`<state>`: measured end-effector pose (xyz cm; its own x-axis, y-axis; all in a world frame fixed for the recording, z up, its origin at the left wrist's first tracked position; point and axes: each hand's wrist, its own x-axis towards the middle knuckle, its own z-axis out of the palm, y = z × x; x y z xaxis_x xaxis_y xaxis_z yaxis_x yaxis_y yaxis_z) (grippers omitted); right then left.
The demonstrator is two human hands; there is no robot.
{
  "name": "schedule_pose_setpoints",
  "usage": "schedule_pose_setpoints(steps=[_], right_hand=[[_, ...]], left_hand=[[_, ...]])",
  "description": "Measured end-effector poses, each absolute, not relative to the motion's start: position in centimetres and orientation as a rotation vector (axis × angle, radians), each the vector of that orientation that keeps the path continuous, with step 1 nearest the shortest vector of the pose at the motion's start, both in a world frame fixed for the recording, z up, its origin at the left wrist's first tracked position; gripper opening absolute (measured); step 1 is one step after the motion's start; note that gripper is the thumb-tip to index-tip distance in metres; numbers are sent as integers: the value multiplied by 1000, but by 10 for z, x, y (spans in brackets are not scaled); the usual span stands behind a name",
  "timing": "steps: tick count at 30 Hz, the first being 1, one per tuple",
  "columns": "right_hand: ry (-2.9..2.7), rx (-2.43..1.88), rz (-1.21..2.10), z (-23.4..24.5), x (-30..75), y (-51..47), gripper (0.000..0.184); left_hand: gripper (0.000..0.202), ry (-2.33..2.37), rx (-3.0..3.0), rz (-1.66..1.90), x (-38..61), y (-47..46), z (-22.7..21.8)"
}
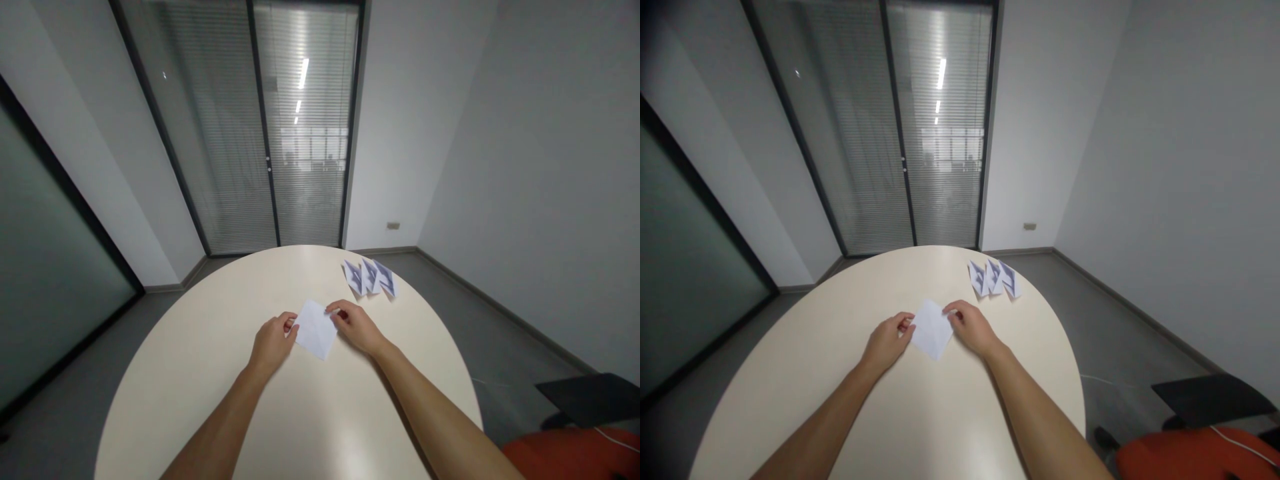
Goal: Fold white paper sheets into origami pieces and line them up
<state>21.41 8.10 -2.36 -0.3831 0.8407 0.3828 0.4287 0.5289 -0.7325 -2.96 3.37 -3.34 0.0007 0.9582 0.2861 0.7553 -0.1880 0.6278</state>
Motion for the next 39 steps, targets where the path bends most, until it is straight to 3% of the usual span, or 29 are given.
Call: schedule_pose_setpoints(steps=[14, 22, 35, 39], right_hand=[[-2196, -1001, 580, -23, 216, 81, 29], [-2318, -941, 488, -18, 214, 79, 27], [-2319, -905, 783, -25, 233, 83, 45], [-2346, -912, 823, -23, 233, 83, 43]], left_hand=[[18, 1784, 2227, 987, -31, 32, -35], [32, 1565, 2320, 973, -28, 33, -34], [29, 1416, 2280, 774, -45, 23, -16], [24, 1376, 2308, 734, -49, 22, -13]])
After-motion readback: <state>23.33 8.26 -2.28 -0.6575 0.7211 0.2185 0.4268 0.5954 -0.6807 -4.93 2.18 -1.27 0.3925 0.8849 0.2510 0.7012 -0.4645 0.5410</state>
